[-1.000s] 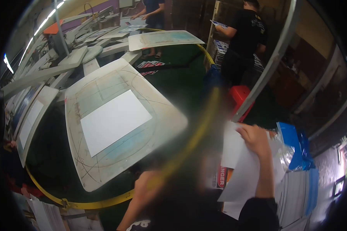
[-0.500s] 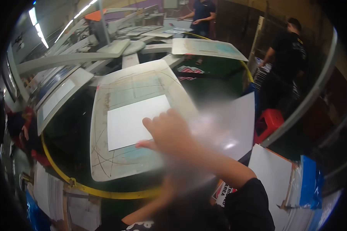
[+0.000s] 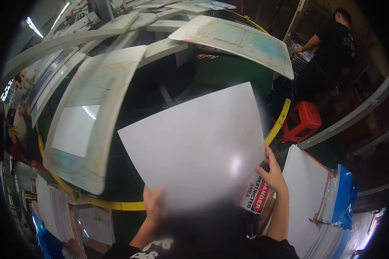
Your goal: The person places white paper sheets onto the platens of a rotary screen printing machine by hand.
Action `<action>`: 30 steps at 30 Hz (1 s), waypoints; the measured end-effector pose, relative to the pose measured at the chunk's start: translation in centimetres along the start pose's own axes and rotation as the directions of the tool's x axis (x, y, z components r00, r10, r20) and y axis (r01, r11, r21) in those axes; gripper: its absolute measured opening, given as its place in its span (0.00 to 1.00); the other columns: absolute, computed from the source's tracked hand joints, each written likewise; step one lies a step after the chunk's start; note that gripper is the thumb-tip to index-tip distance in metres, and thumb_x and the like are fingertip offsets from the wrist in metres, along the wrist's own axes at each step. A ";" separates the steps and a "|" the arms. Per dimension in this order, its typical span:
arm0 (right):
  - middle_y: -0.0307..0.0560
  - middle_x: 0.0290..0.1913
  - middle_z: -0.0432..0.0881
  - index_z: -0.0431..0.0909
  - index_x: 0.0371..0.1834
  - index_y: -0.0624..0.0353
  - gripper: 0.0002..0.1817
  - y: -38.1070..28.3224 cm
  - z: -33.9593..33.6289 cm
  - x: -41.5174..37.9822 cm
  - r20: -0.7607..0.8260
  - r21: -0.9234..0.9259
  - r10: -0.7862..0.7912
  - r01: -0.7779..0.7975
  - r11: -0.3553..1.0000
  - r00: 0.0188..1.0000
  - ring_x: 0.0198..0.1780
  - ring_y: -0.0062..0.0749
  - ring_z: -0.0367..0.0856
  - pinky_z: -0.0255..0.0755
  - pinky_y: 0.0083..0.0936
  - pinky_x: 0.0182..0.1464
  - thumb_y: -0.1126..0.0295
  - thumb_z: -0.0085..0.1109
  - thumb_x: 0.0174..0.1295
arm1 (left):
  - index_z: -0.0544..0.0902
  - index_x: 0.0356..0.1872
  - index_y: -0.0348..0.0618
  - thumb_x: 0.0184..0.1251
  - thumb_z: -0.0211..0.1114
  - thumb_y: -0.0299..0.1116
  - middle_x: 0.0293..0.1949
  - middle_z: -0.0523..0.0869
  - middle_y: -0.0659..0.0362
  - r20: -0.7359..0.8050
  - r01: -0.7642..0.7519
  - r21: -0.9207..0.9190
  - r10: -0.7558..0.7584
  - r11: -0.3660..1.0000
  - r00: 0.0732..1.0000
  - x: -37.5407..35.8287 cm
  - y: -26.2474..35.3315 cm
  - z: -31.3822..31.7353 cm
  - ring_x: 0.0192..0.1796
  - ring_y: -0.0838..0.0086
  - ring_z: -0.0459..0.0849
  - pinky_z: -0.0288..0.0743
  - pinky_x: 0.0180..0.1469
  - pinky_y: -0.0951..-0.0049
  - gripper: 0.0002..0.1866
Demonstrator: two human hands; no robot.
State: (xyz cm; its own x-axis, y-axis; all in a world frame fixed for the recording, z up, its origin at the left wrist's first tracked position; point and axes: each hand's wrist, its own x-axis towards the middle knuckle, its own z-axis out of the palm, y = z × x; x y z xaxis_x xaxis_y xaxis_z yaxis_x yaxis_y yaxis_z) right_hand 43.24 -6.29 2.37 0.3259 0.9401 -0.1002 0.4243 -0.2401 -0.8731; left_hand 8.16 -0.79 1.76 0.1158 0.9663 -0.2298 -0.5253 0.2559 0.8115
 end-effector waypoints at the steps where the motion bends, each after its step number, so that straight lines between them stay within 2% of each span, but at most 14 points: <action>1: 0.56 0.57 0.70 0.54 0.69 0.61 0.41 -0.1 0.8 -0.5 -0.075 0.102 0.077 -0.069 0.992 0.994 0.54 0.39 0.73 0.59 0.32 0.62 0.62 0.63 0.53 | 0.63 0.55 0.34 0.57 0.54 0.23 0.50 0.75 0.50 -0.039 -0.050 -0.098 0.047 0.994 0.998 0.6 1.7 1.4 0.55 0.70 0.73 0.64 0.59 0.68 0.23; 4: 0.47 0.43 0.76 0.58 0.66 0.62 0.39 0.4 0.8 -0.5 -0.206 0.081 0.048 -0.031 0.996 0.977 0.46 0.30 0.73 0.63 0.27 0.55 0.60 0.64 0.53 | 0.64 0.53 0.34 0.58 0.54 0.23 0.48 0.77 0.50 -0.032 -0.180 -0.016 0.180 0.983 0.983 1.5 1.7 0.4 0.52 0.70 0.76 0.66 0.57 0.69 0.21; 5: 0.42 0.34 0.75 0.61 0.64 0.62 0.38 0.4 0.9 -0.3 -0.287 -0.017 0.031 -0.038 0.999 0.957 0.41 0.27 0.72 0.65 0.25 0.50 0.56 0.65 0.52 | 0.63 0.52 0.34 0.60 0.53 0.23 0.46 0.79 0.49 -0.062 -0.167 0.039 0.170 0.985 0.984 1.5 2.1 0.7 0.48 0.72 0.78 0.67 0.55 0.71 0.19; 8: 0.44 0.33 0.75 0.62 0.62 0.64 0.42 -2.2 1.2 0.3 -0.285 -0.371 0.013 -0.123 0.921 0.958 0.41 0.30 0.74 0.65 0.27 0.51 0.47 0.65 0.50 | 0.63 0.52 0.34 0.64 0.51 0.21 0.44 0.80 0.49 -0.067 -0.205 0.095 0.212 0.974 0.975 1.2 2.2 0.3 0.45 0.75 0.78 0.68 0.53 0.75 0.16; 11: 0.47 0.36 0.74 0.62 0.61 0.65 0.48 -3.0 2.7 1.7 -0.302 -0.142 -0.113 0.073 0.987 0.946 0.44 0.37 0.73 0.64 0.30 0.53 0.39 0.65 0.45 | 0.64 0.53 0.33 0.66 0.52 0.20 0.47 0.79 0.49 -0.080 -0.287 0.258 0.316 0.923 0.945 0.9 3.4 0.7 0.46 0.77 0.78 0.68 0.53 0.77 0.16; 14: 0.52 0.45 0.71 0.62 0.60 0.66 0.53 -2.2 2.9 3.5 -0.325 -0.425 -0.360 0.205 0.882 0.875 0.50 0.42 0.70 0.64 0.33 0.55 0.35 0.66 0.38 | 0.65 0.55 0.32 0.66 0.53 0.19 0.48 0.79 0.51 -0.042 -0.410 0.407 0.465 0.816 0.884 2.3 3.5 0.3 0.48 0.77 0.78 0.69 0.52 0.79 0.17; 15: 0.54 0.53 0.66 0.61 0.61 0.66 0.57 -2.5 3.2 4.1 -0.290 -0.442 -0.357 0.206 0.873 0.888 0.54 0.43 0.67 0.63 0.36 0.56 0.35 0.70 0.34 | 0.66 0.57 0.30 0.66 0.54 0.20 0.50 0.78 0.52 -0.046 -0.414 0.434 0.479 0.800 0.877 2.7 3.3 -0.1 0.49 0.77 0.77 0.68 0.53 0.80 0.19; 18: 0.55 0.56 0.66 0.58 0.64 0.66 0.59 -3.6 5.0 5.6 -0.322 -0.450 -0.354 0.187 0.873 0.878 0.57 0.44 0.66 0.62 0.36 0.58 0.36 0.71 0.33 | 0.65 0.60 0.28 0.65 0.55 0.19 0.51 0.77 0.51 -0.038 -0.382 0.589 0.497 0.712 0.867 3.5 3.7 -0.4 0.50 0.76 0.77 0.67 0.54 0.81 0.22; 19: 0.54 0.60 0.65 0.56 0.67 0.65 0.57 -3.3 5.3 6.4 -0.333 -0.393 -0.397 0.257 0.883 0.855 0.60 0.43 0.65 0.61 0.35 0.60 0.46 0.75 0.35 | 0.61 0.64 0.26 0.64 0.57 0.20 0.53 0.76 0.49 0.049 -0.408 0.694 0.527 0.593 0.849 4.1 3.7 -1.1 0.52 0.74 0.76 0.66 0.55 0.79 0.27; 22: 0.54 0.62 0.65 0.56 0.67 0.64 0.50 -6.1 6.6 7.9 -0.392 -0.259 -0.393 0.310 0.915 0.832 0.62 0.41 0.66 0.60 0.33 0.63 0.62 0.75 0.40 | 0.64 0.62 0.24 0.57 0.65 0.24 0.54 0.76 0.40 0.131 -0.410 0.753 0.493 0.515 0.860 5.9 5.2 -2.1 0.58 0.60 0.77 0.67 0.59 0.71 0.31; 24: 0.54 0.62 0.66 0.57 0.67 0.64 0.46 -6.8 6.6 9.7 -0.306 -0.162 -0.371 0.336 0.928 0.877 0.61 0.39 0.68 0.61 0.31 0.63 0.70 0.72 0.43 | 0.63 0.63 0.26 0.55 0.68 0.27 0.59 0.71 0.36 0.247 -0.439 0.804 0.447 0.401 0.860 8.1 6.9 -3.4 0.65 0.50 0.68 0.62 0.64 0.64 0.35; 26: 0.55 0.60 0.68 0.58 0.67 0.64 0.40 -7.1 6.4 11.8 -0.191 -0.118 -0.395 0.379 0.918 0.899 0.59 0.36 0.70 0.62 0.27 0.61 0.76 0.68 0.48 | 0.62 0.65 0.32 0.55 0.68 0.36 0.66 0.59 0.36 0.439 -0.521 0.838 0.366 0.163 0.821 10.3 10.2 -4.0 0.72 0.45 0.50 0.50 0.69 0.54 0.38; 28: 0.54 0.61 0.68 0.59 0.67 0.64 0.40 -7.5 6.4 13.8 -0.089 -0.048 -0.333 0.330 0.943 0.939 0.58 0.35 0.70 0.63 0.27 0.60 0.77 0.67 0.48 | 0.62 0.66 0.35 0.55 0.68 0.44 0.69 0.51 0.36 0.448 -0.505 0.849 0.296 0.154 0.843 12.7 11.7 -5.5 0.72 0.43 0.37 0.42 0.69 0.48 0.41; 30: 0.51 0.58 0.70 0.60 0.66 0.65 0.41 -8.6 7.7 15.6 -0.089 -0.148 -0.400 0.385 0.911 0.912 0.56 0.35 0.71 0.64 0.27 0.58 0.72 0.69 0.47 | 0.61 0.67 0.37 0.53 0.68 0.50 0.70 0.45 0.36 0.436 -0.476 0.867 0.243 0.145 0.867 15.1 12.8 -6.7 0.72 0.43 0.27 0.36 0.69 0.44 0.43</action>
State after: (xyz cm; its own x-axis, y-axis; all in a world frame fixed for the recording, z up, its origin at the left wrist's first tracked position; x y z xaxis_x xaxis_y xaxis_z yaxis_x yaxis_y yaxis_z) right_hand 38.20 12.27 4.61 0.2028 0.9319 0.3006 0.6370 0.1076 -0.7633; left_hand -2.45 16.87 5.08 0.3400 0.9114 0.2318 0.6000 -0.4000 0.6928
